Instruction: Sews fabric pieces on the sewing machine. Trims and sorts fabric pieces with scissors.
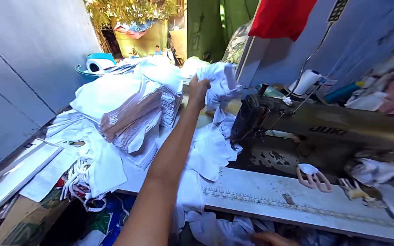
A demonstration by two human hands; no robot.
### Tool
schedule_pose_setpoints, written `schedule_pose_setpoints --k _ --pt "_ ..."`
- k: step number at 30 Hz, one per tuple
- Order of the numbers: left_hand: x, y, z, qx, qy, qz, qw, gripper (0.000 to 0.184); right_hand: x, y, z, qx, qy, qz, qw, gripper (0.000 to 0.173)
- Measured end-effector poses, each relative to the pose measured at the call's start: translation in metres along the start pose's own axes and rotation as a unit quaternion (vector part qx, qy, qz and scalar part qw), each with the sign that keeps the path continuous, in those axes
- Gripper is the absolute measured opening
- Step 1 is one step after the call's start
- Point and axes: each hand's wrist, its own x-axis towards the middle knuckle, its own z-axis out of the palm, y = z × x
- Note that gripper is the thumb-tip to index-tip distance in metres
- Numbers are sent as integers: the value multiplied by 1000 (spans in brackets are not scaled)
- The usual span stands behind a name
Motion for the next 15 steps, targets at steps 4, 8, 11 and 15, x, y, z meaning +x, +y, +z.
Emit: schedule_pose_setpoints --k 4,8,11,15 --pt "-50 86 -25 -64 -125 115 983 42 55 -44 -4 94 22 -164 982 30" --pt "-96 132 -48 -102 -180 194 959 40 118 -82 3 118 157 -293 936 54" --pt "-128 133 -50 -121 -155 214 957 57 158 -117 5 112 247 -307 912 93" --pt "-163 117 -65 -175 -350 223 893 36 175 -145 2 229 158 -340 898 89"
